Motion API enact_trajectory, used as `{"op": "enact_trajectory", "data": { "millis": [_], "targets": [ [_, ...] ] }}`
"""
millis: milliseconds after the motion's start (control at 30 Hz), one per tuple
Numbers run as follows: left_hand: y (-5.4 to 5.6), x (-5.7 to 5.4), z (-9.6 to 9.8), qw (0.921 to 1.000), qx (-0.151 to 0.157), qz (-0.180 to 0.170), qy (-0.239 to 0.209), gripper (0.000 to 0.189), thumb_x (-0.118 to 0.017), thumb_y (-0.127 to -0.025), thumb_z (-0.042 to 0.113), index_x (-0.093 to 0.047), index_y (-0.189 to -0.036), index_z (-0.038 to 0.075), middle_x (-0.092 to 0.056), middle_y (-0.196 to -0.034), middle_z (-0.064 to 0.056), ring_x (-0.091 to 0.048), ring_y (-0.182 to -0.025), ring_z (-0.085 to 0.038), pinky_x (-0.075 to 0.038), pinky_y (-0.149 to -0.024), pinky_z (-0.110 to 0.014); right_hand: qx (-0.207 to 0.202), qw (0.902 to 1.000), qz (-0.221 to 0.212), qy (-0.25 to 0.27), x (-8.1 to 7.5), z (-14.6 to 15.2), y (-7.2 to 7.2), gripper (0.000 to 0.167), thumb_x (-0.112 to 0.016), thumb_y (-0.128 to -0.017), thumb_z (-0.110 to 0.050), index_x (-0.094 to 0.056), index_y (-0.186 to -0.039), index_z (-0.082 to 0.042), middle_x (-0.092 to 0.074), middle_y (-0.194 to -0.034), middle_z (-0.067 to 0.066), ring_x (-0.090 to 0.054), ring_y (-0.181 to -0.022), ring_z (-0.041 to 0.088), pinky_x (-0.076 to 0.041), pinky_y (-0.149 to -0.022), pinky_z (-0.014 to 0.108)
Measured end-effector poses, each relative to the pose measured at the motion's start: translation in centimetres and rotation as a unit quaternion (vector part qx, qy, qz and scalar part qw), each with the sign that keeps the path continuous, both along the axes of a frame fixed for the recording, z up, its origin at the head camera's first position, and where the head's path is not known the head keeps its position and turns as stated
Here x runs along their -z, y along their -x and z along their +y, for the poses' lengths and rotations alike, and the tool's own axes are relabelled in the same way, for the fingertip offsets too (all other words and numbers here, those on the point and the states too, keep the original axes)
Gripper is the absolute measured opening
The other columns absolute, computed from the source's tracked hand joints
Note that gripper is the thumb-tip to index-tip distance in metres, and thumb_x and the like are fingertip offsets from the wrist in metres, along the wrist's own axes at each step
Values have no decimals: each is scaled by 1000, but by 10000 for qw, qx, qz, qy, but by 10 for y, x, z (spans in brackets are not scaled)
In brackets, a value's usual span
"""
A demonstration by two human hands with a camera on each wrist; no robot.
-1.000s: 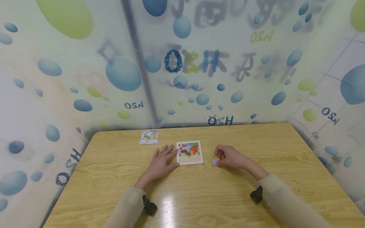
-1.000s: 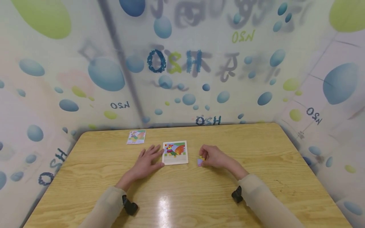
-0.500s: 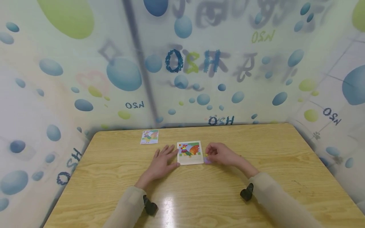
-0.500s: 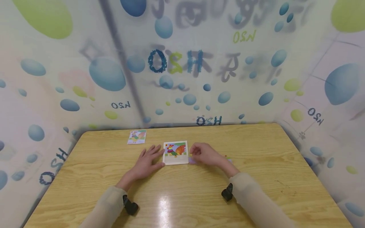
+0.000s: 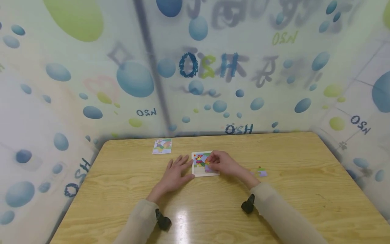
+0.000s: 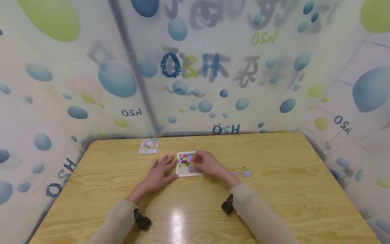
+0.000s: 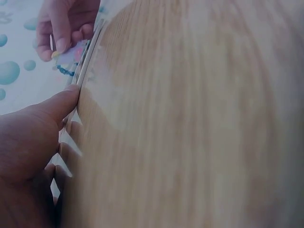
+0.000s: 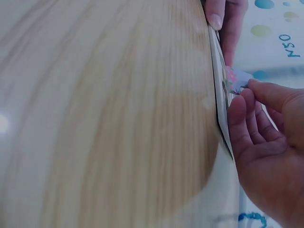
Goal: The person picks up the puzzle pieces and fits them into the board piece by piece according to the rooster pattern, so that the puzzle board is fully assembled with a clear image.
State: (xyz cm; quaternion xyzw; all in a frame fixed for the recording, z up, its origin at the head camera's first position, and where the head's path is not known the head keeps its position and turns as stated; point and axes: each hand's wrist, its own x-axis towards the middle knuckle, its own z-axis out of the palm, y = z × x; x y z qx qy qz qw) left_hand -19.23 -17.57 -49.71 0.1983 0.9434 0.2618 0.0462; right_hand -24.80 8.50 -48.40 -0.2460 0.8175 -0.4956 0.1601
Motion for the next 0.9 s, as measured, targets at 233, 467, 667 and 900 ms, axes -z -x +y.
{"op": "enact_trajectory", "data": {
  "millis": [233,467,667,900],
  "targets": [
    [-2,-2,3,10000,-4,8,-38,62,-67,-100,36,-49,-153,8,-32,-164,-15,-17,-154,-39,-4,-122,-63,-72,9999,-24,139,5,-20,-3,9,-68,-95,0,-63,-103,-2,-64,-91,6,-60,-77,16,-54,-66,29],
    [1,0,3,9999,27,108,36,63,-66,-100,38,-49,-153,9,-33,-164,-15,-18,-154,-40,-4,-122,-63,39,9999,106,82,7,-33,-6,13,-69,-93,2,-64,-103,-1,-65,-90,6,-61,-79,16,-55,-70,28],
    [2,1,2,9999,45,128,28,64,-66,-100,39,-48,-153,9,-33,-164,-15,-18,-154,-40,-4,-122,-63,152,9992,369,-62,8,-38,-9,16,-72,-90,2,-67,-105,-1,-65,-89,3,-59,-79,13,-52,-73,27],
    [1,2,-1,9999,49,139,56,63,-66,-101,40,-48,-154,9,-33,-164,-15,-19,-154,-40,-3,-121,-63,222,9979,582,-186,8,-45,-11,19,-75,-87,2,-70,-105,0,-65,-87,2,-56,-77,11,-50,-71,25]
  ]
}}
